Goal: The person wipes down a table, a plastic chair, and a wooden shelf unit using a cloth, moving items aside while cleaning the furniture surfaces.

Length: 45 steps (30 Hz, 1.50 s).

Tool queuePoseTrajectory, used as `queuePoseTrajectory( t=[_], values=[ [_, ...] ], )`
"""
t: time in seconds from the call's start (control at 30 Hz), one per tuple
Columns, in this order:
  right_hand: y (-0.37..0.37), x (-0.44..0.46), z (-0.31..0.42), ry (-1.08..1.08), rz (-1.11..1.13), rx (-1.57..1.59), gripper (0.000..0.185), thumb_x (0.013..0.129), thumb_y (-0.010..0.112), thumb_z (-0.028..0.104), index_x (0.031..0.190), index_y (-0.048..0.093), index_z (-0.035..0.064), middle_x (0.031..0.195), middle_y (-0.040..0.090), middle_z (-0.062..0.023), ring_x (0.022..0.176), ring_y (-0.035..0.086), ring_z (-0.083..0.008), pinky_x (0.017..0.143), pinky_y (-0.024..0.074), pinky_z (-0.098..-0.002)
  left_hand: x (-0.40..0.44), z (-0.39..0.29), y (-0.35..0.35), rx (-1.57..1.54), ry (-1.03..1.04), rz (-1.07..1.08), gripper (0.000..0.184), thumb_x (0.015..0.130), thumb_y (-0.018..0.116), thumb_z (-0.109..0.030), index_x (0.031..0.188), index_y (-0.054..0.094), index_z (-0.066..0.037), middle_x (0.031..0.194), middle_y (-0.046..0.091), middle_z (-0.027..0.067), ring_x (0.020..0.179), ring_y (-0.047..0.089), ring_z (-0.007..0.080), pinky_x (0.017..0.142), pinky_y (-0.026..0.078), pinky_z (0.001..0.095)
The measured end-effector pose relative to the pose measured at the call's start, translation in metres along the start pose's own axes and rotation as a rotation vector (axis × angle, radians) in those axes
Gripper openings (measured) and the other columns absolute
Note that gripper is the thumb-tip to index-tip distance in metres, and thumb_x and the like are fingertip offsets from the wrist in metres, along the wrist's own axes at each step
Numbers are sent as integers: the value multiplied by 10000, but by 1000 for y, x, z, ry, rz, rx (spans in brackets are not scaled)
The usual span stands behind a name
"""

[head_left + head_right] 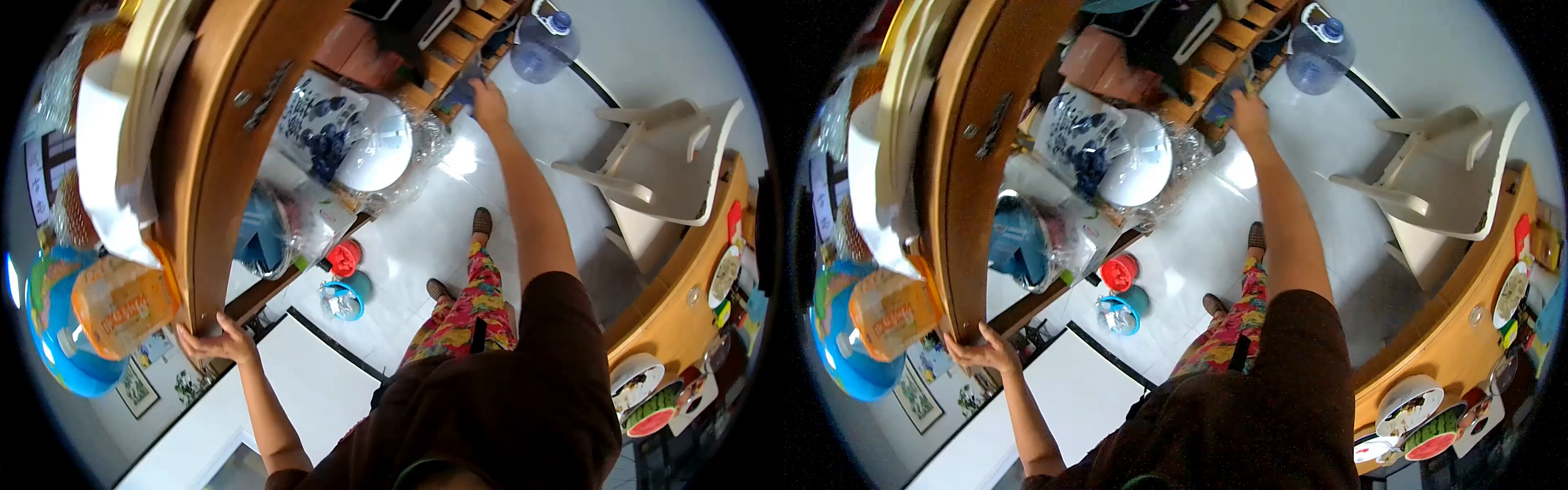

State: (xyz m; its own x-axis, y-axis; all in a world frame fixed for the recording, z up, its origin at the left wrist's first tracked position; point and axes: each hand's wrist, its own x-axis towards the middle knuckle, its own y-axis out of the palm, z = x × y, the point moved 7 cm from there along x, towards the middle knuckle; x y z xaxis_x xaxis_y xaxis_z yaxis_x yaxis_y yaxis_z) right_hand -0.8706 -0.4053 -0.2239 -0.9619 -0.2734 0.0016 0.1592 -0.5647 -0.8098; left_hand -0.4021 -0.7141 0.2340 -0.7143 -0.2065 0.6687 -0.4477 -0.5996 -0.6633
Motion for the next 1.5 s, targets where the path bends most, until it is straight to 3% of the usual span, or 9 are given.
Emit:
queuePoseTrajectory(
  t=[0.13, 0.33, 0.5, 0.7, 0.87, 0.93, 1.0, 1.2, 1.5],
  values=[
    [14, -93, -44, 146, 155, 17, 389, 838, 615, 62, 1213, 603, 165, 1063, 616, -200, 982, 624, -401, 815, 514, -476, 1, -2, 0, -58, -23, -24, 761, 907, 682, -351, 1474, 321, 5, 1393, 345, 212, 1292, 338, 368, 1104, 275, 509],
    [-40, -263, 22, 106, 224, 231, 452, 854, 685, 119, 1291, 570, 133, 1153, 610, -166, 1076, 600, -376, 915, 495, -437, 6, -5, -6, -42, -33, -75, 720, 806, 718, -341, 1393, 469, -9, 1393, 442, 184, 1276, 382, 348, 1069, 284, 468],
    [-123, -343, 222, -181, 421, 629, 471, 846, 701, 91, 1302, 584, 105, 1162, 606, -166, 1061, 607, -341, 922, 484, -385, 4, 2, -12, -197, -92, -87, 661, 771, 718, -326, 1352, 552, -58, 1389, 499, 157, 1322, 425, 319, 1074, 272, 464],
    [-234, -380, 454, -860, -4, 674, 576, 738, 752, 38, 1294, 624, 124, 1162, 571, -172, 1018, 584, -368, 892, 476, -426, -18, 26, -51, -478, -146, 12, 543, 807, 663, -121, 1340, 563, -90, 1451, 486, 129, 1401, 385, 322, 1171, 142, 536],
    [-234, -394, 597, -1139, -299, 362, 624, 705, 761, 140, 1305, 614, 227, 1204, 546, -101, 1222, 453, -375, 1102, 305, -559, -131, 99, -86, -512, -291, 34, 437, 822, 639, -110, 1259, 623, -104, 1424, 510, 113, 1391, 392, 347, 1150, 203, 555],
    [-194, -385, 634, -1141, -332, 213, 470, 833, 704, 230, 1293, 613, 216, 1278, 558, -131, 1282, 430, -404, 1118, 280, -583, -192, 135, -90, -499, -326, 122, 408, 822, 635, -106, 1229, 638, -105, 1415, 514, 120, 1386, 394, 353, 1141, 226, 562],
    [-160, -384, 649, -1119, -392, 161, 404, 884, 660, 324, 1261, 631, 181, 1262, 587, -143, 1231, 481, -415, 1084, 330, -564, -257, 170, -109, -483, -380, 200, 345, 817, 634, -83, 1159, 668, -93, 1367, 543, 134, 1359, 418, 364, 1113, 295, 549],
    [-138, -450, 714, -1329, -144, 82, 424, 863, 679, 276, 1251, 622, 113, 1244, 580, -160, 1191, 510, -381, 1014, 413, -494, -478, 247, -146, -363, -778, 379, 276, 878, 630, -62, 1151, 674, -65, 1300, 598, 131, 1312, 478, 349, 1089, 374, 441],
    [-124, -482, 742, -1356, -313, -70, 223, 864, 652, 219, 1040, 674, 84, 1166, 583, -149, 1092, 544, -361, 919, 466, -488, -528, 245, -138, -544, -999, 297, 243, 882, 634, -45, 1118, 687, -52, 1213, 650, 152, 1218, 558, 335, 1053, 418, 427]
  ],
)
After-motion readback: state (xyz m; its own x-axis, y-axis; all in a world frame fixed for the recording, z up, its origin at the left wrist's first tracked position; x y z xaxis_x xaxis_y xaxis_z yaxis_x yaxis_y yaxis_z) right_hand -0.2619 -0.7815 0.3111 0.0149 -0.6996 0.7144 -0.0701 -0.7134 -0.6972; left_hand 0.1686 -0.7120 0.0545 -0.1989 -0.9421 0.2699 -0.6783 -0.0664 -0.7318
